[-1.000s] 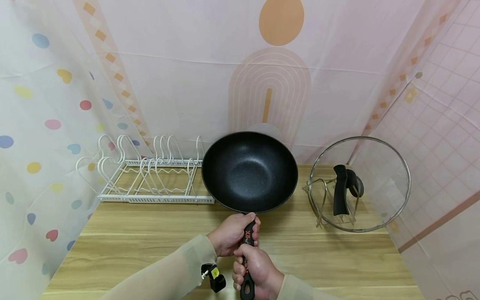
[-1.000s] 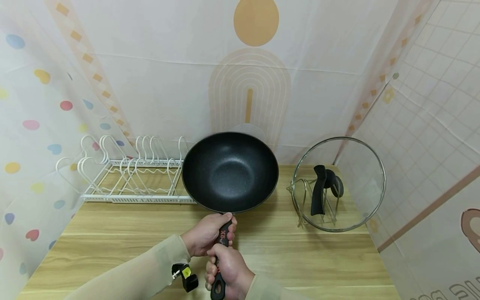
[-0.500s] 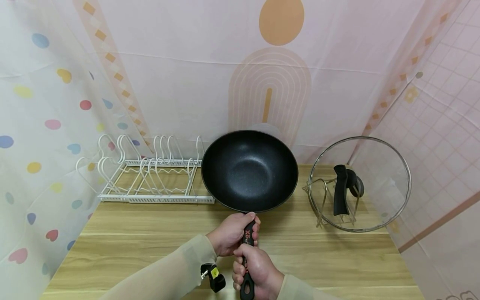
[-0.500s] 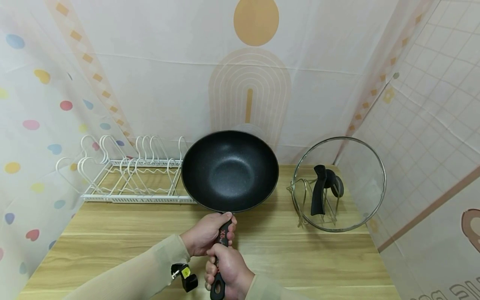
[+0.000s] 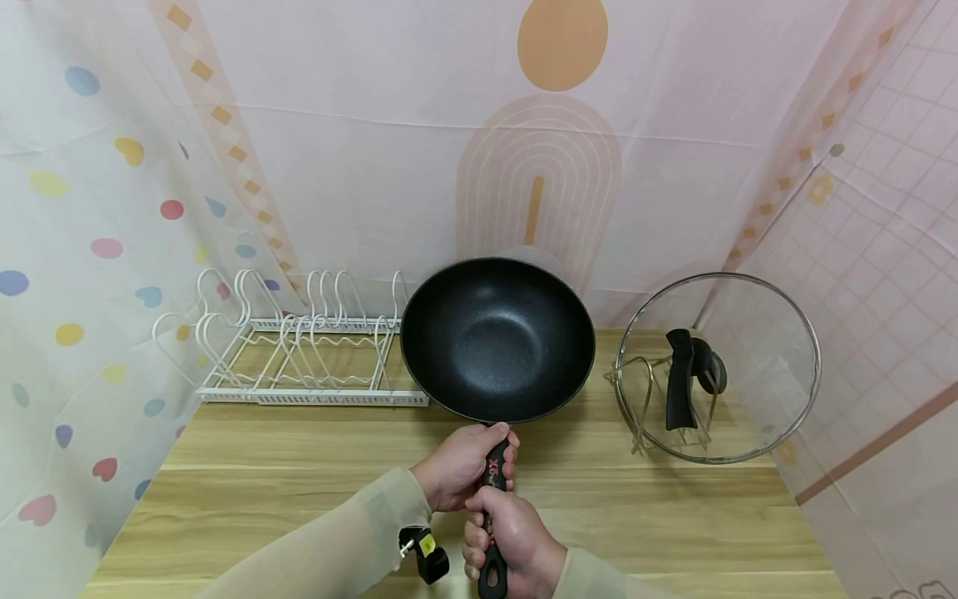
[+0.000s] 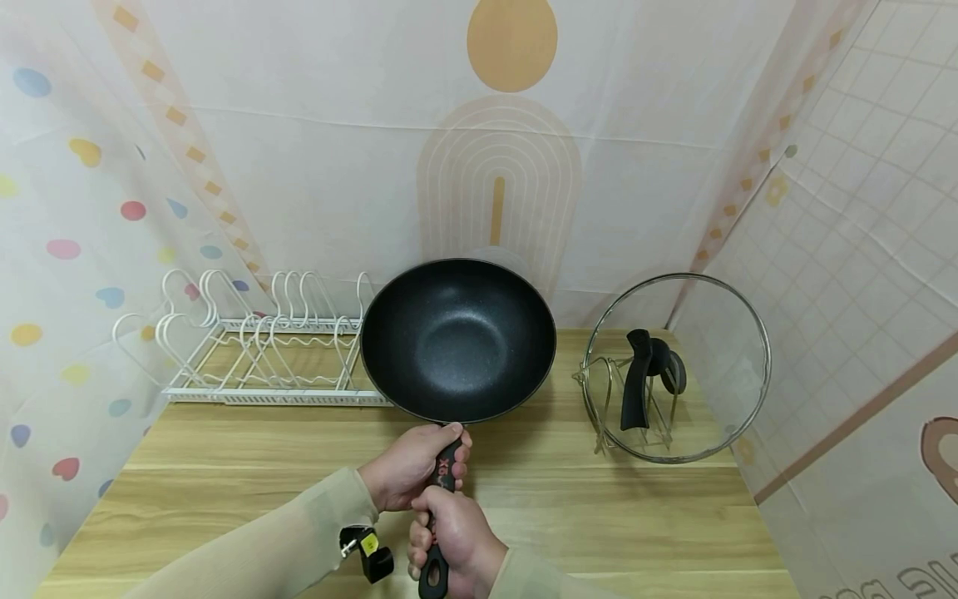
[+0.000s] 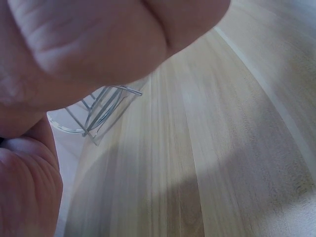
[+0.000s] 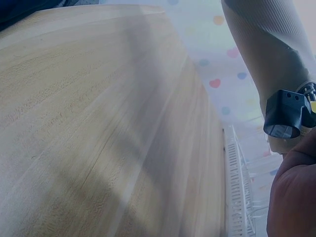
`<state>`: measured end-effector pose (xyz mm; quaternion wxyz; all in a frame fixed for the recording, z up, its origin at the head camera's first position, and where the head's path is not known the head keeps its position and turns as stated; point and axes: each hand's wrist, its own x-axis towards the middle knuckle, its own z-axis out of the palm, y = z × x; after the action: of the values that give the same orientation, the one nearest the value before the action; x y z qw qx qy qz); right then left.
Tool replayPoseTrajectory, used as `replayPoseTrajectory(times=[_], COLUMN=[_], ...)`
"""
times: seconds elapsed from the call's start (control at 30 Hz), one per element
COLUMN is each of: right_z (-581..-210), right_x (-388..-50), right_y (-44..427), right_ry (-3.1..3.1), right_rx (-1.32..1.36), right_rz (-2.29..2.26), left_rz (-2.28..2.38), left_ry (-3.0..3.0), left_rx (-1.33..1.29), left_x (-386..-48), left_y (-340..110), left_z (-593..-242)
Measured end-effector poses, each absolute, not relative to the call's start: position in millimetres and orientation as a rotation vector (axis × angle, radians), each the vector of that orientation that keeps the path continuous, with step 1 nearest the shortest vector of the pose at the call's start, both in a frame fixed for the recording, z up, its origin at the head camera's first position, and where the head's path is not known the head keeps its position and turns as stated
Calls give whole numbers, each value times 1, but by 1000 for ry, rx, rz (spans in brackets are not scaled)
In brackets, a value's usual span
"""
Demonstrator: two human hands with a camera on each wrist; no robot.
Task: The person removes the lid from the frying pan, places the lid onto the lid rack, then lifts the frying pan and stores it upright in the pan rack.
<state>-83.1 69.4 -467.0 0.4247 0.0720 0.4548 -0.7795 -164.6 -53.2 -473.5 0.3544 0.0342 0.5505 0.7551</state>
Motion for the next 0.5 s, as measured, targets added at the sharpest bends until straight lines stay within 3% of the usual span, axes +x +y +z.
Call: replayPoseTrajectory(times=[0.5], right_z=[-466], right_x=[-83], right_y=[68], right_ry=[1162], right_rx=[174], right_rz=[-1956], left_rz=[1958], left_ry=[1432], left_rx=[68], left_x=[-164], left_y=[-53], left_z=[-470])
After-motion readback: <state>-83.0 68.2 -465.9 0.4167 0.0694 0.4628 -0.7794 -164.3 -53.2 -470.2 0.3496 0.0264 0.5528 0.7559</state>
